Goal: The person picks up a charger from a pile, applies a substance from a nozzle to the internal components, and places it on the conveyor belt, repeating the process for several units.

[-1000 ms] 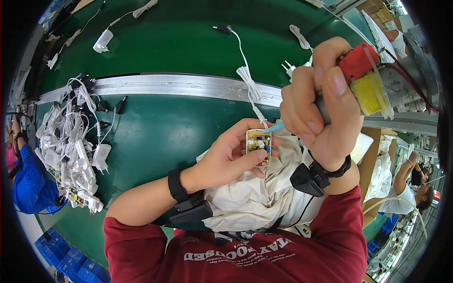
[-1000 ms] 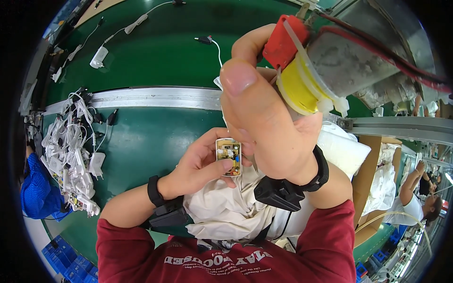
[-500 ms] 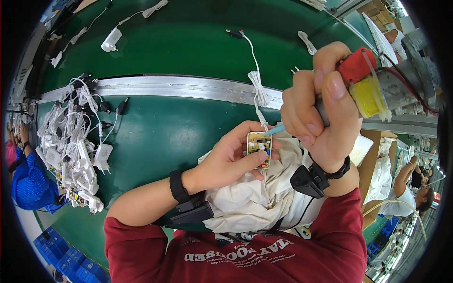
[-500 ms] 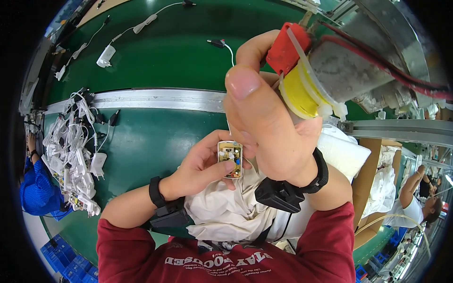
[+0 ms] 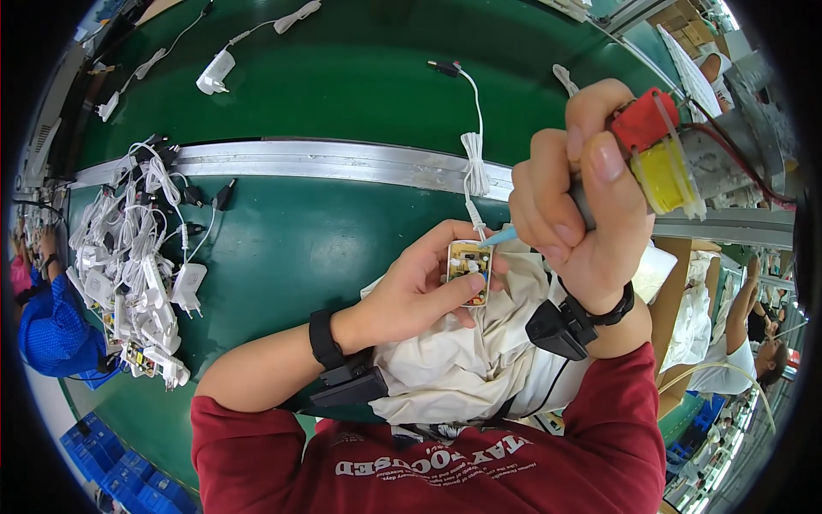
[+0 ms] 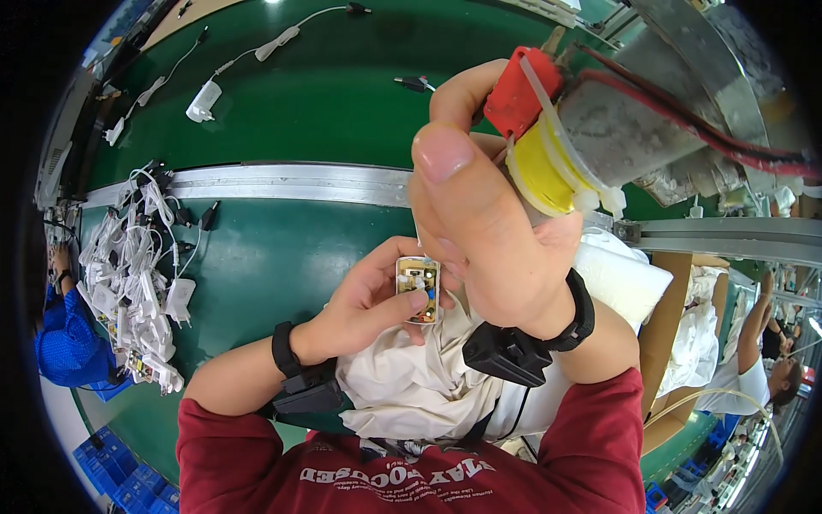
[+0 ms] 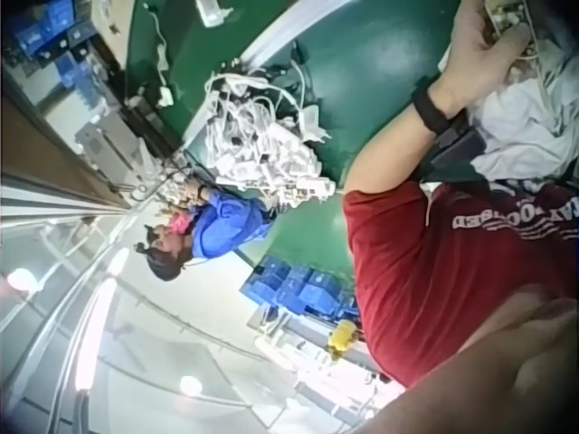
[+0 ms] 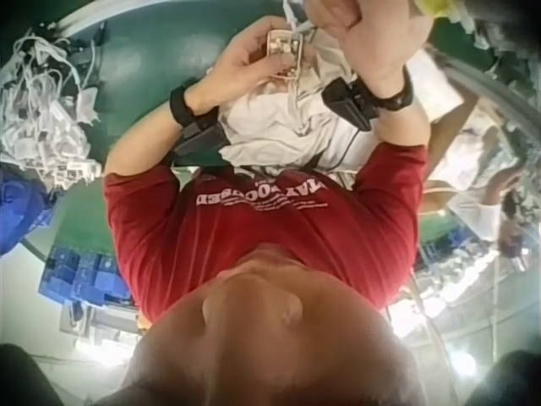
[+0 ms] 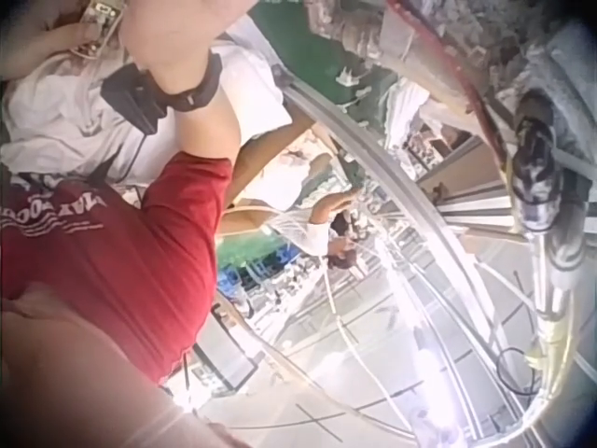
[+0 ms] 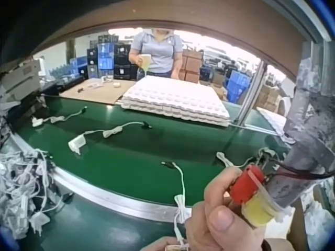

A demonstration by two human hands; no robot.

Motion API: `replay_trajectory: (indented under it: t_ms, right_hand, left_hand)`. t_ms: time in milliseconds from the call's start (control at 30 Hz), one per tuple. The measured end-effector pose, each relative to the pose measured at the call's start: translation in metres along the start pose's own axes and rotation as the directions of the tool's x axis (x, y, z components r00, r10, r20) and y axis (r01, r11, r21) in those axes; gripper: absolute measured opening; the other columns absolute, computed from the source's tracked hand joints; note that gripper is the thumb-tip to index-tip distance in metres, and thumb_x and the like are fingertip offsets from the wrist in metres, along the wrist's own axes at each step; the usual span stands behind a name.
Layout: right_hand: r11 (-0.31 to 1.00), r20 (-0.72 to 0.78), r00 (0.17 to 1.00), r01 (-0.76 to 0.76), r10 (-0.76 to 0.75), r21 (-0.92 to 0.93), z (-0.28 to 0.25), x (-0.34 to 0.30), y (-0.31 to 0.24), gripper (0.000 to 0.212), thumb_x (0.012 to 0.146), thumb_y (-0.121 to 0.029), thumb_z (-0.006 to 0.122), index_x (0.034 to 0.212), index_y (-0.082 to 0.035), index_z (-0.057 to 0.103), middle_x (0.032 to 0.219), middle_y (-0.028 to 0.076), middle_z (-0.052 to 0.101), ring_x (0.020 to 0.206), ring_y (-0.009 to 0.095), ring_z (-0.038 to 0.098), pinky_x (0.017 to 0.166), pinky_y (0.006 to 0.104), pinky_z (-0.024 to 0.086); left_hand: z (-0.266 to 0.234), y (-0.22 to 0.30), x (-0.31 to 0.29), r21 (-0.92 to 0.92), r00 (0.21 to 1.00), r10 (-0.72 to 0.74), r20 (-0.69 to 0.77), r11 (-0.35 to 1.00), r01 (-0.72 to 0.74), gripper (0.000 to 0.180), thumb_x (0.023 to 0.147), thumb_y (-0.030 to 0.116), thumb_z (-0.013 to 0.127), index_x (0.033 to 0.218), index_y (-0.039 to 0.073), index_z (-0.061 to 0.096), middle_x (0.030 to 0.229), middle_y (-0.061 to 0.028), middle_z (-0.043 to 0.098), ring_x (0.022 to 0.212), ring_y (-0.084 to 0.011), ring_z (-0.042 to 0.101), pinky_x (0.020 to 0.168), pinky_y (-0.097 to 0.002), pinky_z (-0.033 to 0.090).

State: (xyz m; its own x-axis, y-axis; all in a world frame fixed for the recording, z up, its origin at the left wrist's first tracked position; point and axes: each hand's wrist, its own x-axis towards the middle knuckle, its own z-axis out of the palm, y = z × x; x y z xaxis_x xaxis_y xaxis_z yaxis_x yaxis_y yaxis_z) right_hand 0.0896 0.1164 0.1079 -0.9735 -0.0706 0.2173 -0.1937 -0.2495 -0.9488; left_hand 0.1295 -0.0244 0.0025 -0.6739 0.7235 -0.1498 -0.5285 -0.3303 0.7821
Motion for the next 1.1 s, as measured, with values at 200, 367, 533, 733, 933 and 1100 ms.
replay_trajectory:
  t_ms: [200, 367, 533, 733, 933, 1100]
  right_hand:
    - [1.0, 0.012, 1.0, 0.003, -0.003, 0.005, 0.0001, 0.0005, -0.0003, 0.023, 0.095, -0.03, 0.044, 0.087, -0.011, 0.034, 0.046, -0.002, 0.031, 0.034, 0.006, 0.024, 0.032, 0.0211, 0.022]
    - [1.0, 0.016, 1.0, 0.008, -0.008, -0.011, 0.0, -0.0004, -0.001, 0.023, 0.095, -0.031, 0.044, 0.088, -0.011, 0.035, 0.046, -0.002, 0.03, 0.034, 0.006, 0.024, 0.032, 0.021, 0.022]
    - [1.0, 0.0, 1.0, 0.002, -0.002, -0.009, 0.0012, -0.0015, -0.0011, 0.023, 0.096, -0.031, 0.043, 0.088, -0.011, 0.035, 0.046, -0.002, 0.031, 0.034, 0.006, 0.024, 0.033, 0.0209, 0.022]
    - [1.0, 0.003, 1.0, -0.016, 0.016, -0.004, 0.0017, -0.0025, -0.0023, 0.022, 0.097, -0.031, 0.041, 0.09, -0.011, 0.036, 0.047, -0.002, 0.031, 0.034, 0.005, 0.024, 0.033, 0.0208, 0.022]
    - [1.0, 0.047, 0.999, -0.003, 0.004, -0.031, -0.003, -0.0031, -0.0022, 0.022, 0.097, -0.032, 0.038, 0.091, -0.011, 0.036, 0.048, -0.002, 0.032, 0.034, 0.005, 0.024, 0.033, 0.0208, 0.022]
    - [0.998, 0.075, 0.997, 0.002, 0.002, -0.056, -0.004, -0.0059, -0.0057, 0.024, 0.097, -0.034, 0.039, 0.092, -0.011, 0.034, 0.048, -0.002, 0.033, 0.034, 0.006, 0.026, 0.033, 0.0212, 0.022]
  left_hand:
    - [-0.0006, -0.0007, 0.0002, -0.006, 1.0, 0.0, 0.003, 1.0, 0.0, 0.034, 0.093, 0.005, 0.048, 0.125, 0.008, 0.035, 0.114, -0.0065, 0.057, 0.102, -0.0121, 0.057, 0.065, -0.0229, 0.055]
    - [-0.0009, -0.0007, 0.0006, 0.002, 1.0, 0.0, 0.002, 1.0, 0.0, 0.035, 0.093, 0.005, 0.048, 0.125, 0.008, 0.035, 0.113, -0.0061, 0.057, 0.101, -0.0118, 0.057, 0.065, -0.0227, 0.055]
    - [-0.0005, -0.0006, 0.0005, 0.013, 1.0, 0.0, -0.005, 1.0, 0.0, 0.036, 0.093, 0.005, 0.048, 0.126, 0.008, 0.035, 0.112, -0.0056, 0.057, 0.101, -0.0117, 0.057, 0.065, -0.0224, 0.054]
    - [0.001, 0.0024, -0.0008, -0.016, 1.0, -0.008, -0.006, 1.0, 0.008, 0.038, 0.093, 0.005, 0.048, 0.128, 0.007, 0.035, 0.114, -0.0063, 0.056, 0.102, -0.0126, 0.057, 0.067, -0.024, 0.055]
    - [-0.0009, 0.0007, 0.002, -0.187, 1.0, -0.008, -0.001, 0.982, 0.007, 0.038, 0.093, 0.005, 0.046, 0.129, 0.006, 0.036, 0.117, -0.009, 0.054, 0.106, -0.0158, 0.056, 0.075, -0.0286, 0.057]
    - [-0.0043, 0.0037, 0.0025, -0.287, 0.999, -0.045, -0.023, 0.957, 0.037, 0.037, 0.094, 0.006, 0.044, 0.13, 0.006, 0.036, 0.12, -0.0117, 0.053, 0.111, -0.0191, 0.055, 0.079, -0.0319, 0.057]
